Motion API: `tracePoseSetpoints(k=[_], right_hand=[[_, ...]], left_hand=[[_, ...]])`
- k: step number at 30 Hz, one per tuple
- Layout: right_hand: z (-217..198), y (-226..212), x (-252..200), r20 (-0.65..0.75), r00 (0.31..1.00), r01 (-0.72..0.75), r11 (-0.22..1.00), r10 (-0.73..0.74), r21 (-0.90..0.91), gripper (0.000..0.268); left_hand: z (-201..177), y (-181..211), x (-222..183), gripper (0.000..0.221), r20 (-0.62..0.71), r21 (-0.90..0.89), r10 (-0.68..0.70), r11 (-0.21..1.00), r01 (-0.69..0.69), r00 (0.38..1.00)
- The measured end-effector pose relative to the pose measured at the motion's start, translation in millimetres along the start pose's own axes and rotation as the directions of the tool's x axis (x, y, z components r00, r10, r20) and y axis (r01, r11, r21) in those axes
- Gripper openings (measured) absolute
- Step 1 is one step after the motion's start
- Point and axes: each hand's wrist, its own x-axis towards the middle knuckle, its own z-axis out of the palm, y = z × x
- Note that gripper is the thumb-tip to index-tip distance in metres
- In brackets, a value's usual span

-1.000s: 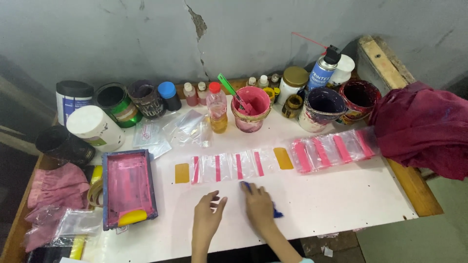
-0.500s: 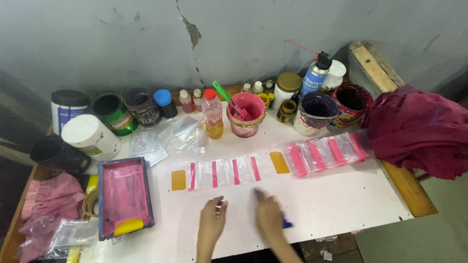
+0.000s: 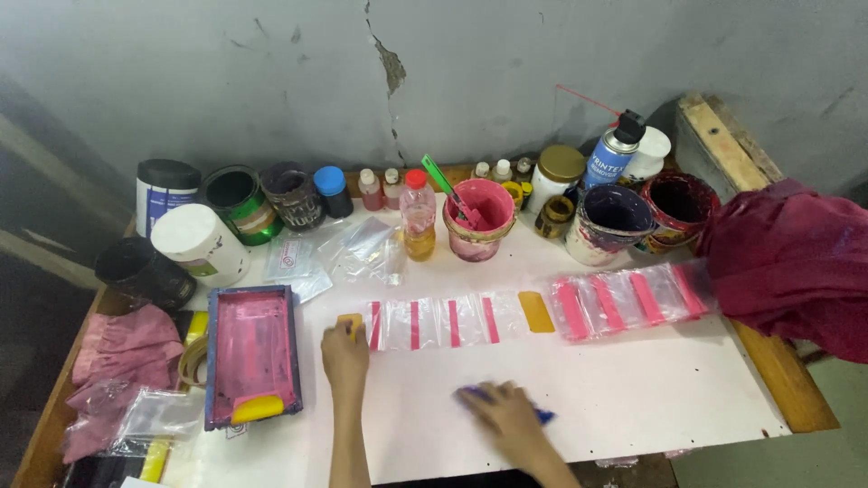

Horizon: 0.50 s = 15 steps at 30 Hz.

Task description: Arranging small plastic bags on a workbench and stirring pink ink in a container with a brush.

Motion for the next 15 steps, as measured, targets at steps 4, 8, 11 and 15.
tracePoseSetpoints(k=[4,8,11,15], right_hand=[[-36,-28,24,0.237,0.971,-0.057,0.961,-0.009,0.272,0.047],[-46,49,63,-0.349,0.899,-0.178,0.948,0.266,0.265,0.03],[-32,146,106,-0.377,0.78,-0.448,0.866,0.5,0.222,0.019],[-45,176,147,-0.236,0.781,-0.573,0.814,0.578,0.098,0.016]], left_hand=[[37,-18,66,0.034,-0.006,0.105,0.081,0.991,-0.08,0.997],[43,-12,90,0.016,-0.005,0.215,0.144,0.967,-0.14,0.99],[46,-11,93,0.01,0.016,0.234,0.136,0.963,-0.135,0.991],[48,-13,98,0.012,0.018,0.279,0.108,0.954,-0.108,0.994]])
